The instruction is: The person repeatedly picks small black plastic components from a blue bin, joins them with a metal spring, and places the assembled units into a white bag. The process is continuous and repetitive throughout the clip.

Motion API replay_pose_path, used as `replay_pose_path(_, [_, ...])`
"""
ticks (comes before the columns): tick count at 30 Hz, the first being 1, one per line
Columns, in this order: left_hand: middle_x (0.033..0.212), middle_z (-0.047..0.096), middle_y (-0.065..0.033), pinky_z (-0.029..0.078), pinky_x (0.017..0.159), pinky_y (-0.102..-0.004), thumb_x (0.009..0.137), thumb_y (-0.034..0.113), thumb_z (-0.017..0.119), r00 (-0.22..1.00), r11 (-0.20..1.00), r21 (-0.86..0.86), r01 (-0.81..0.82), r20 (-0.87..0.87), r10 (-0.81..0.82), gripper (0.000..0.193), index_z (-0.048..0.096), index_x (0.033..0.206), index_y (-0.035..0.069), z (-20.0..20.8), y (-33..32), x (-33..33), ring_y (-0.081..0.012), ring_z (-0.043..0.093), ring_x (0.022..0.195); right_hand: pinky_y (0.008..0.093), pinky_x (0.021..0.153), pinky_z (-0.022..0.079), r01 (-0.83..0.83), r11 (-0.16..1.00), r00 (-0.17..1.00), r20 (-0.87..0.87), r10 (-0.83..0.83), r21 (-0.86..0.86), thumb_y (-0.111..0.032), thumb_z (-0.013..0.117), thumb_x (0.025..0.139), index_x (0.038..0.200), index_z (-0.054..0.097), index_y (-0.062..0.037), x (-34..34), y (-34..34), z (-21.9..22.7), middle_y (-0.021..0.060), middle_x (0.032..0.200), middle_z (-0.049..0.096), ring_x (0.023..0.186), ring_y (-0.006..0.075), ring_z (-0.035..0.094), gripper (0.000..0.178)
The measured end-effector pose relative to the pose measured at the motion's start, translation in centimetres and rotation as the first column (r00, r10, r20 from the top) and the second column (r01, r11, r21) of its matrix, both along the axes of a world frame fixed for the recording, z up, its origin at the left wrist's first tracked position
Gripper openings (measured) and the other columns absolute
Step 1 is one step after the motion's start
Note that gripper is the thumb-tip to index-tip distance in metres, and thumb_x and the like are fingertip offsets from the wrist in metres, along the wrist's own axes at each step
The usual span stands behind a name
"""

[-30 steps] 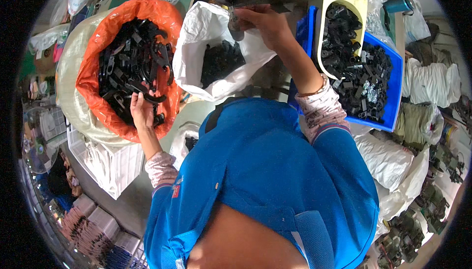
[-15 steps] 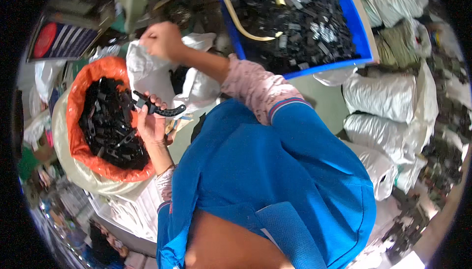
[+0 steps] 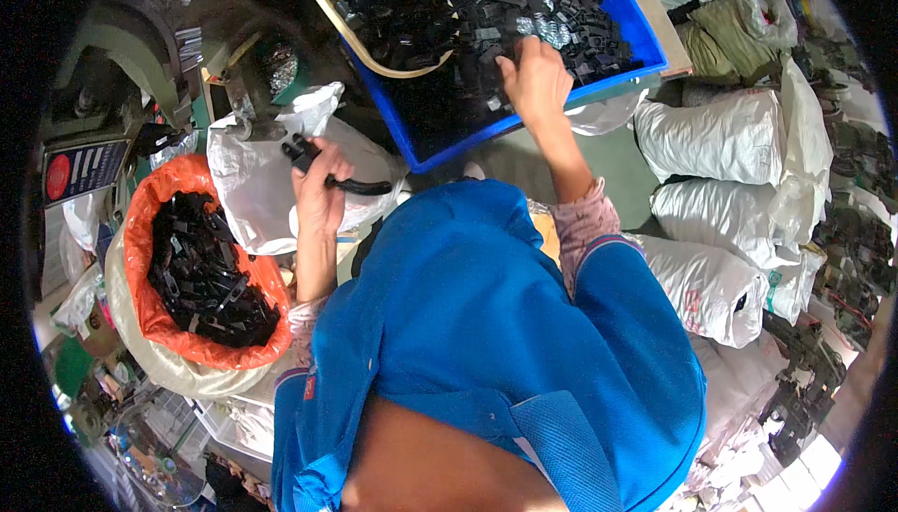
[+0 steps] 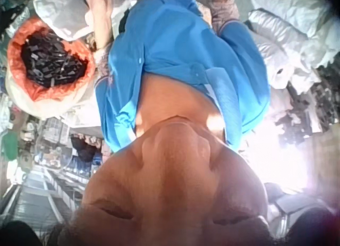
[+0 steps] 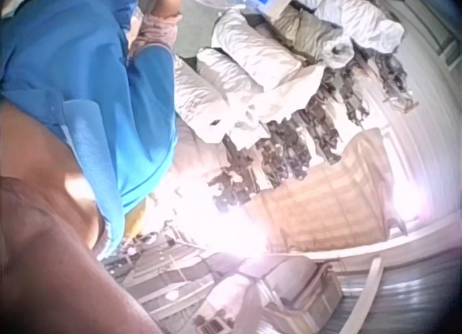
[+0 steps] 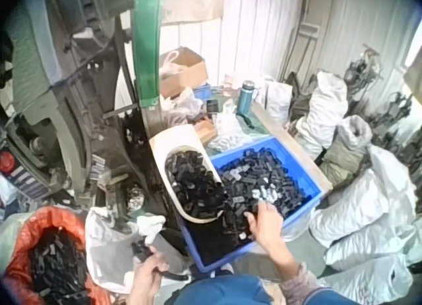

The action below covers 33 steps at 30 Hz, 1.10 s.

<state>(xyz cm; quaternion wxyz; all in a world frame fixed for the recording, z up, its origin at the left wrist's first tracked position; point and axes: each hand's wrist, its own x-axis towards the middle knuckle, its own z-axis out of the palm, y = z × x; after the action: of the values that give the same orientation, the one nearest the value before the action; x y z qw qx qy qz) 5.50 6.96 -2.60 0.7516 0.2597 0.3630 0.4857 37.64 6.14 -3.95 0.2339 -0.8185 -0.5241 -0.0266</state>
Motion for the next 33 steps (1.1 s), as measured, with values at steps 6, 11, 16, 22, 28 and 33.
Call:
replay_pose_path(6, [0.082, 0.068, -0.0078, 0.052, 0.064, -0.0265, 0.084, 0.006, 0.073, 0.932, 0.966, 0.044, 0.255, -0.276, -0.234, 0.014, 0.066, 0.095, 0.001, 0.7, 1.4, 8.3, -0.0158, 0.066, 0.07, 0.04, 0.069, 0.052, 0.014, 0.997, 0.996, -0.091, -0.021, -0.07, -0.024, 0.076, 0.079, 0.096, 0.062, -0.0055, 2.9, 0.6, -2.1, 0.0122, 0.093, 0.068, 0.082, 0.0271, 0.067, 0.029])
replay_pose_path(11, [0.116, 0.068, -0.0115, 0.054, 0.071, -0.0314, 0.085, 0.017, 0.074, 0.923, 0.949, -0.043, 0.314, -0.222, -0.315, 0.049, 0.058, 0.128, 0.002, 1.2, 1.7, 13.5, -0.0195, 0.066, 0.097, 0.0275, 0.066, 0.052, 0.001, 0.994, 0.394, -0.914, 0.098, 0.107, -0.01, 0.068, 0.088, 0.104, 0.066, -0.0014, 3.2, -2.9, -0.3, 0.0069, 0.089, 0.068, 0.078, 0.0143, 0.067, 0.018])
replay_pose_path(16, [0.113, 0.067, -0.0093, 0.054, 0.069, -0.0294, 0.083, 0.014, 0.076, 0.913, 0.93, -0.028, 0.367, -0.178, -0.366, 0.044, 0.062, 0.122, 0.002, -0.6, 1.5, 14.5, -0.0166, 0.065, 0.094, 0.0257, 0.07, 0.053, -0.2, 0.973, -0.341, -0.939, 0.04, 0.114, -0.009, 0.063, 0.093, 0.111, 0.064, 0.0002, 0.8, -5.5, 1.4, 0.006, 0.091, 0.068, 0.082, 0.0143, 0.066, 0.02])
replay_pose_path(22, [0.103, 0.066, -0.0069, 0.058, 0.063, -0.0311, 0.083, 0.003, 0.072, 0.97, 0.98, -0.071, 0.183, -0.149, -0.192, 0.033, 0.063, 0.115, 0.0, 0.9, 1.1, 14.1, -0.0166, 0.064, 0.087, 0.0308, 0.067, 0.052, -0.236, 0.937, 0.888, -0.335, 0.315, 0.257, -0.008, 0.07, 0.083, 0.098, 0.073, -0.003, 4.6, -1.6, -0.8, 0.0136, 0.087, 0.071, 0.076, 0.0222, 0.069, 0.017])
replay_pose_path(28, [0.105, 0.064, -0.0124, 0.062, 0.069, -0.04, 0.086, 0.0, 0.066, 0.976, 0.974, -0.06, 0.218, 0.007, -0.218, 0.028, 0.061, 0.114, -0.001, 0.7, 1.5, 13.3, -0.0207, 0.065, 0.09, 0.0336, 0.065, 0.05, -0.275, 0.961, 0.96, 0.066, 0.274, 0.013, -0.013, 0.072, 0.081, 0.094, 0.072, -0.0071, 6.6, 2.6, -2.4, 0.0098, 0.078, 0.065, 0.072, 0.0239, 0.064, 0.014])
replay_pose_path(33, [0.103, 0.064, -0.0115, 0.062, 0.073, -0.0415, 0.089, 0.005, 0.065, 0.967, 0.967, -0.074, 0.245, 0.092, -0.238, 0.024, 0.06, 0.112, 0.001, 0.1, 1.8, 13.4, -0.0218, 0.066, 0.091, 0.0235, 0.063, 0.049, -0.283, 0.956, 0.585, -0.775, 0.239, 0.081, -0.015, 0.07, 0.089, 0.096, 0.069, -0.0009, 5.7, 1.2, -0.7, 0.0027, 0.08, 0.069, 0.072, 0.0068, 0.062, 0.016])
